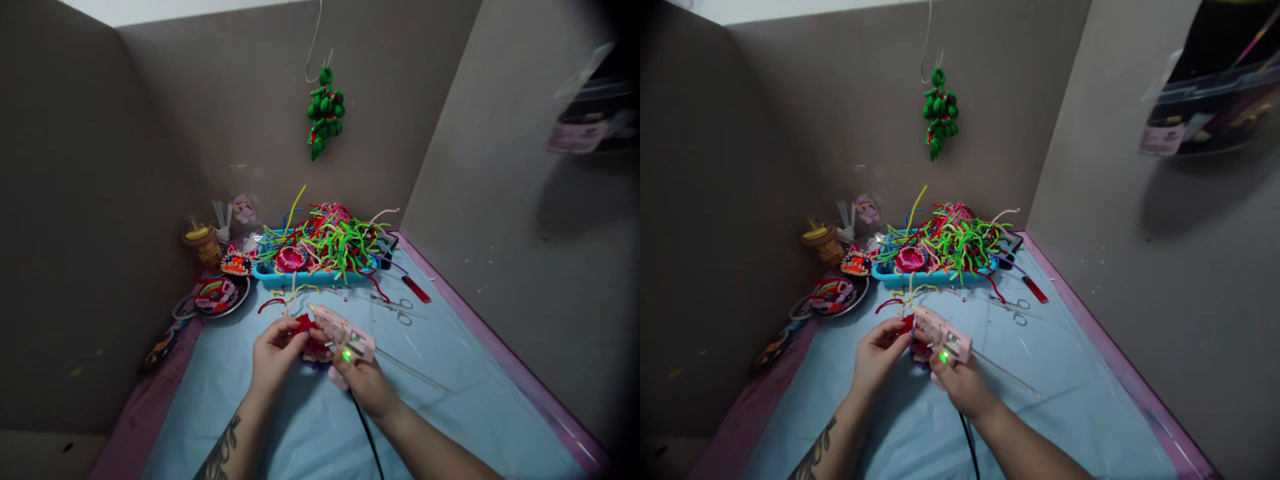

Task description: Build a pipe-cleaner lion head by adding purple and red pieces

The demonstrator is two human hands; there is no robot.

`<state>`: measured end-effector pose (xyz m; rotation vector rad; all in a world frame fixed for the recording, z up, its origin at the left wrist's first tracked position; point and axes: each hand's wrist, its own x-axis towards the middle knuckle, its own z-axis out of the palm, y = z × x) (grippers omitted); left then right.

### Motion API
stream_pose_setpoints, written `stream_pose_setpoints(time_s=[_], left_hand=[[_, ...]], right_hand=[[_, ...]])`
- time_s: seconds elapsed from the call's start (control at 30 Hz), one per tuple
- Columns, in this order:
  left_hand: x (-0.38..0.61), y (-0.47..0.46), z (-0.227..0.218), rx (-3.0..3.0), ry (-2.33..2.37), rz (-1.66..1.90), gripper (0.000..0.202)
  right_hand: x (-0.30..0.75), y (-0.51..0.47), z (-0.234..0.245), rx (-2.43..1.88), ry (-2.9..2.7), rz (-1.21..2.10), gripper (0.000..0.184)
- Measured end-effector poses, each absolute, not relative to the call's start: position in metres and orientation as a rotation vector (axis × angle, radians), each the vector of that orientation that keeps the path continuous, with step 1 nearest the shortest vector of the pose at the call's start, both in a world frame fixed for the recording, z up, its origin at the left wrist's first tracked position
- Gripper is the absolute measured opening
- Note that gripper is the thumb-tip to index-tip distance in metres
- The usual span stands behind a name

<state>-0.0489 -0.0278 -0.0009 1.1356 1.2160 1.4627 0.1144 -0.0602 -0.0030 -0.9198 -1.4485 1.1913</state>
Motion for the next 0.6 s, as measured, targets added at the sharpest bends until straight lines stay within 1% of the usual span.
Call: stream_pose_setpoints(time_s=[0.2, 0.4, 0.6], left_hand=[[-0.055, -0.022, -0.009, 0.94, 1.159, 1.491, 0.025], [-0.062, -0.017, -0.001, 0.459, 0.838, 1.45, 0.036], [-0.067, -0.018, 0.005, 0.32, 0.644, 1.377, 0.032]], right_hand=[[0.118, -0.059, -0.003, -0.92, -1.368, 1.223, 0.044], [0.12, -0.059, -0.004, -0.992, -1.362, 1.116, 0.045], [0.12, -0.06, -0.002, -1.012, -1.362, 1.159, 0.047]])
